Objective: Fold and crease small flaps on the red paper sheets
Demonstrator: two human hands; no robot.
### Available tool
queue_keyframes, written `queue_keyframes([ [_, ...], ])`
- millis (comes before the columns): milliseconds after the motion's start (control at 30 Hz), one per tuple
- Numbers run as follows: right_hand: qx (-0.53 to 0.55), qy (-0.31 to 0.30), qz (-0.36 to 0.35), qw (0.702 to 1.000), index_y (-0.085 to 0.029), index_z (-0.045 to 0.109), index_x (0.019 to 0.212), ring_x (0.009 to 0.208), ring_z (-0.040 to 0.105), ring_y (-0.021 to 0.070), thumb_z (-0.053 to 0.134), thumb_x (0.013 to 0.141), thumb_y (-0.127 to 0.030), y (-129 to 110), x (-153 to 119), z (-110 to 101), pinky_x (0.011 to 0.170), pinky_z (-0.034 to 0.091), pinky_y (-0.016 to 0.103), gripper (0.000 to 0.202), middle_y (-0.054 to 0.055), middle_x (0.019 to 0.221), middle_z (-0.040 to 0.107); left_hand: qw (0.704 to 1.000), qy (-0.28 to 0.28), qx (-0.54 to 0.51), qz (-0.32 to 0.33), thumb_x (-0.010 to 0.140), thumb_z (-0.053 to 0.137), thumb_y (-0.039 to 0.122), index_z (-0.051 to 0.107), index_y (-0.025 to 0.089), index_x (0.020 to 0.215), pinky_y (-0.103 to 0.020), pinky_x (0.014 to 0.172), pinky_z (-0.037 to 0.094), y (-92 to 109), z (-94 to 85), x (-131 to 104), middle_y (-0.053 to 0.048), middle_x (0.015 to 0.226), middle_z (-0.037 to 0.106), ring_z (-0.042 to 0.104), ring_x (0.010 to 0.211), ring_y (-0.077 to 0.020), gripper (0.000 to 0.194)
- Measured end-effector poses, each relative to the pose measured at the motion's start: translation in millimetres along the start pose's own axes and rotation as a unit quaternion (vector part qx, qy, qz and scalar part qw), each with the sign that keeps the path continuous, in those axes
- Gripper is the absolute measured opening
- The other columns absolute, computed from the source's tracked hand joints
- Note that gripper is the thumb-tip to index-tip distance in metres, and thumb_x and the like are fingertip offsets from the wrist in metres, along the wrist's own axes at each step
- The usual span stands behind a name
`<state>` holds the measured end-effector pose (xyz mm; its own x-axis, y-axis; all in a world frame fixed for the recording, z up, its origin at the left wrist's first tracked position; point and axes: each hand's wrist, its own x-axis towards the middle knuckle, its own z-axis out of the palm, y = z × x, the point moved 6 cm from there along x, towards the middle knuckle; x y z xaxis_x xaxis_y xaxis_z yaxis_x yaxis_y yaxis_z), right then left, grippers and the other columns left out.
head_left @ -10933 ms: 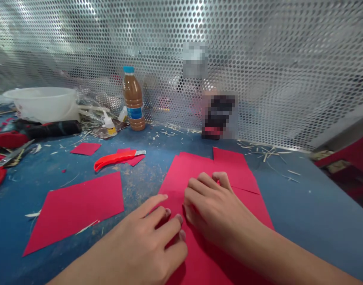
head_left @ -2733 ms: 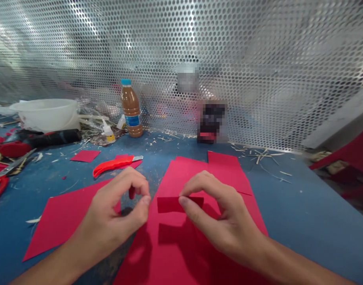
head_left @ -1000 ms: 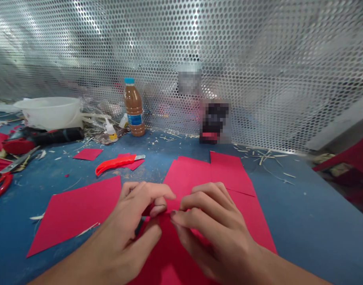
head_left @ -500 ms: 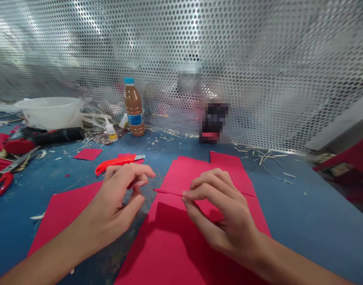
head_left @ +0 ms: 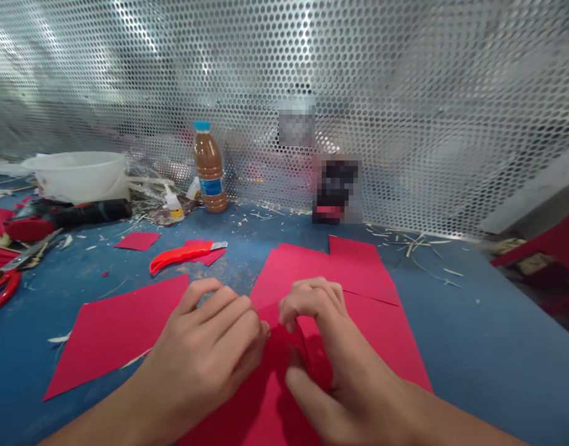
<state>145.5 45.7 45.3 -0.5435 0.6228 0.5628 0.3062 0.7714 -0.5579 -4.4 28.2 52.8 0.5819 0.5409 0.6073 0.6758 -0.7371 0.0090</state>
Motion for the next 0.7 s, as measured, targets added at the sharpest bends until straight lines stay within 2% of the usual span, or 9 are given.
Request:
queue_keyframes([
  [200,-0.001,-0.017,0.034,0.999,-0.025,0.038,0.097,0.081,0.047,0.0195,0.046,0.074,0.0,-6.6,-0.8,2.9,0.079,0.038,0.041,0.035,0.0,0.091,0.05,0.999,-0.023,0.017,0.041,0.101,0.05,0.003,0.057,0.018,0.087,-0.04,0.095,0.036,20.4,2.2,-5.2,0.0,0.08,0.064,0.058,0.079,-0.0198,0.022],
  [467,-0.049,-0.115,0.091,0.988,-0.024,0.039,0.09,0.079,0.047,0.0211,0.045,0.077,-0.002,-0.7,-1.2,10.5,0.088,0.038,0.049,0.026,0.001,0.087,0.051,0.999,-0.019,0.011,0.048,0.102,0.051,0.002,0.055,0.019,0.085,-0.039,0.094,0.035,15.9,1.5,-7.6,0.001,0.076,0.061,0.055,0.077,-0.0183,0.024],
  [567,-0.055,-0.126,0.09,0.986,-0.024,0.04,0.092,0.083,0.047,0.0217,0.044,0.081,-0.002,2.0,-0.9,8.6,0.092,0.037,0.05,0.025,0.001,0.089,0.052,0.998,-0.016,0.015,0.053,0.102,0.051,0.002,0.055,0.019,0.084,-0.039,0.09,0.035,14.1,-1.9,-5.7,0.001,0.075,0.063,0.057,0.075,-0.0175,0.025],
  [700,-0.063,-0.113,0.102,0.986,-0.024,0.039,0.093,0.083,0.047,0.0209,0.04,0.087,-0.001,14.3,2.0,2.0,0.092,0.037,0.049,0.024,0.001,0.091,0.052,0.999,-0.004,0.022,0.045,0.1,0.056,0.002,0.054,0.019,0.081,-0.038,0.086,0.035,8.0,-8.8,-0.2,0.002,0.074,0.067,0.06,0.073,-0.0161,0.025],
])
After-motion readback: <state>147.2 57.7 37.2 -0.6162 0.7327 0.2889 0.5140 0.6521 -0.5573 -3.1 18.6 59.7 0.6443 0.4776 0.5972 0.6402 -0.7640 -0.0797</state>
